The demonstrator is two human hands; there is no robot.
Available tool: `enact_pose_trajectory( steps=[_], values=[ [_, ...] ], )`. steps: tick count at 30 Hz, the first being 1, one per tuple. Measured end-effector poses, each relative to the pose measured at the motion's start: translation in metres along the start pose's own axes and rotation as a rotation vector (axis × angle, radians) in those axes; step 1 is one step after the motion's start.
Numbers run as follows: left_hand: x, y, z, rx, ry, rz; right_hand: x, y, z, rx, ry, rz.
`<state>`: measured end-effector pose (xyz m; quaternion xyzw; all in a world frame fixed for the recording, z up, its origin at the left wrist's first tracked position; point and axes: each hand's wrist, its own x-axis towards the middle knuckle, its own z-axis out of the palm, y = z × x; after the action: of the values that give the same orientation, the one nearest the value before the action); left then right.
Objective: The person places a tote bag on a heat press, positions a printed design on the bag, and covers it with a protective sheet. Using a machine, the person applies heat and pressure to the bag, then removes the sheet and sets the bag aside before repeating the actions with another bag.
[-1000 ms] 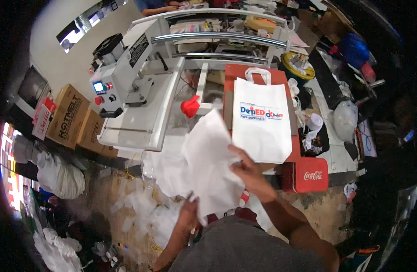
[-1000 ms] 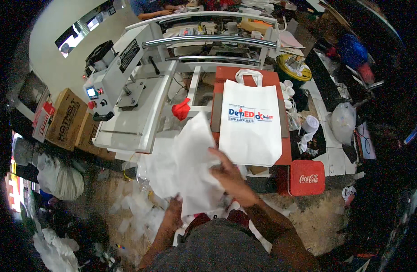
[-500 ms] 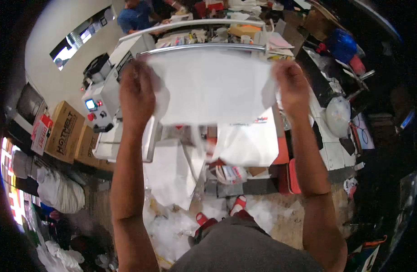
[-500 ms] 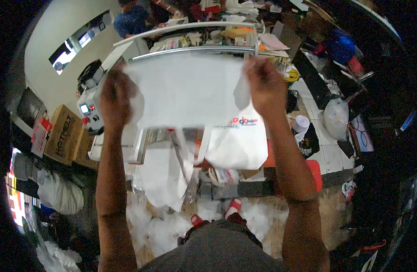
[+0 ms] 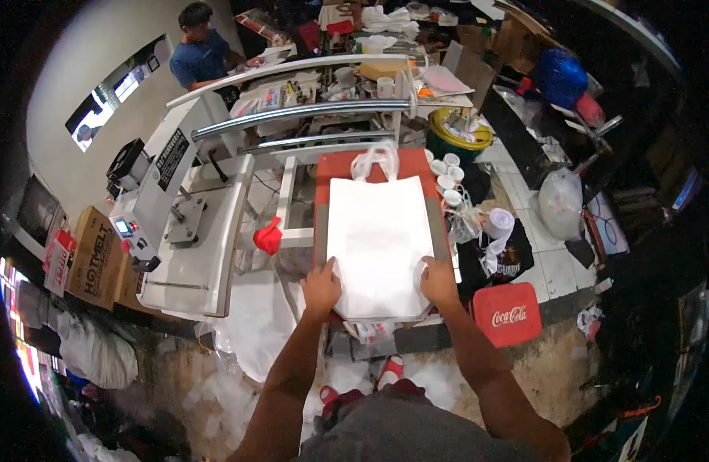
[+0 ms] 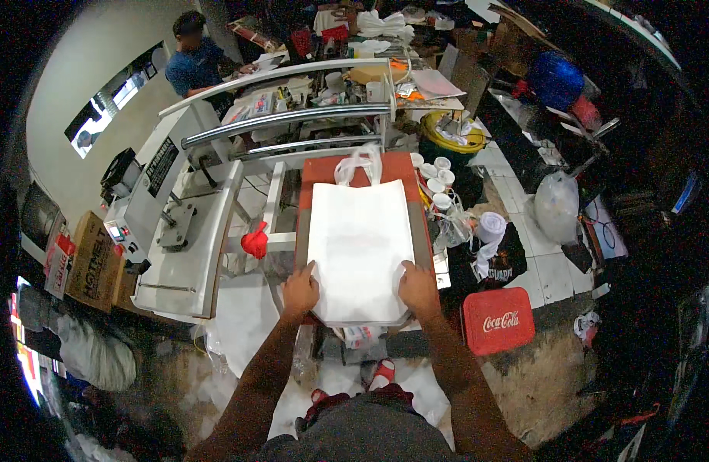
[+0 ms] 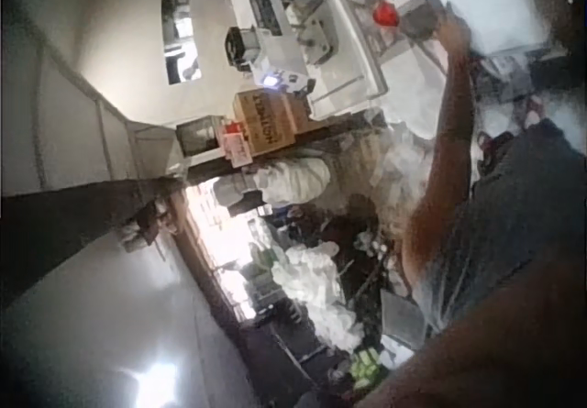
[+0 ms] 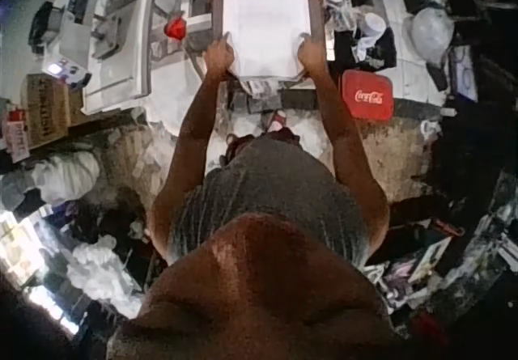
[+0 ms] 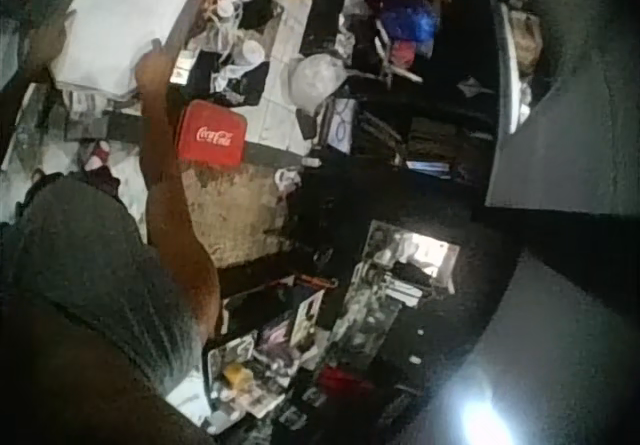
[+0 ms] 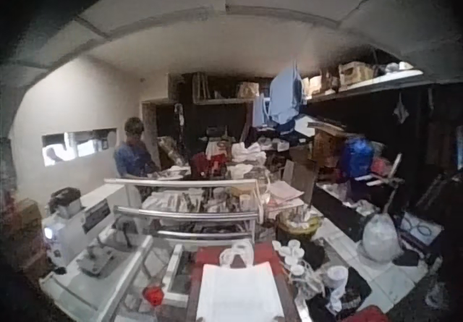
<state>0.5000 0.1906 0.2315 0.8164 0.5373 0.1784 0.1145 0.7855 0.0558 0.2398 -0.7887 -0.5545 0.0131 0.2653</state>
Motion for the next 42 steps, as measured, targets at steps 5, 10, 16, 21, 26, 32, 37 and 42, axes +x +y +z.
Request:
enact_pose_trajectory(
  steps=[5, 10, 16, 21, 26, 32, 37, 42],
  values=[
    [-0.021, -0.004, -0.002, 0.039, 0.204, 0.054, -0.023, -0.002, 0.003, 0.017, 0.22, -0.144],
    [-0.02, 0.006, 0.0, 0.086, 0.229, 0.052, -0.021, 0.0, 0.004, -0.041, 0.291, -0.128],
    [-0.014, 0.008, 0.009, 0.11, 0.24, 0.045, -0.011, 0.002, 0.005, -0.023, 0.282, -0.041],
    [-0.019, -0.005, 0.005, 0.011, 0.308, 0.043, -0.012, 0.007, 0.002, 0.136, 0.344, 0.032],
    [-0.088, -0.047, -0.028, -0.36, 0.242, -0.13, -0.102, 0.082, -0.006, 0.247, 0.48, 0.639],
    [-0.32, -0.157, -0.001, -0.027, -0.06, -0.187, -0.205, 0.048, 0.154, -0.247, -0.586, 0.344],
    [-0.529, -0.245, 0.002, -0.189, -0.717, -0.52, -0.174, 0.042, 0.278, -0.545, -0.83, -0.034],
    [-0.634, -0.278, -0.029, -0.15, -1.065, -0.886, -0.162, 0.06, 0.341, -0.675, -0.775, -0.021]
  ],
)
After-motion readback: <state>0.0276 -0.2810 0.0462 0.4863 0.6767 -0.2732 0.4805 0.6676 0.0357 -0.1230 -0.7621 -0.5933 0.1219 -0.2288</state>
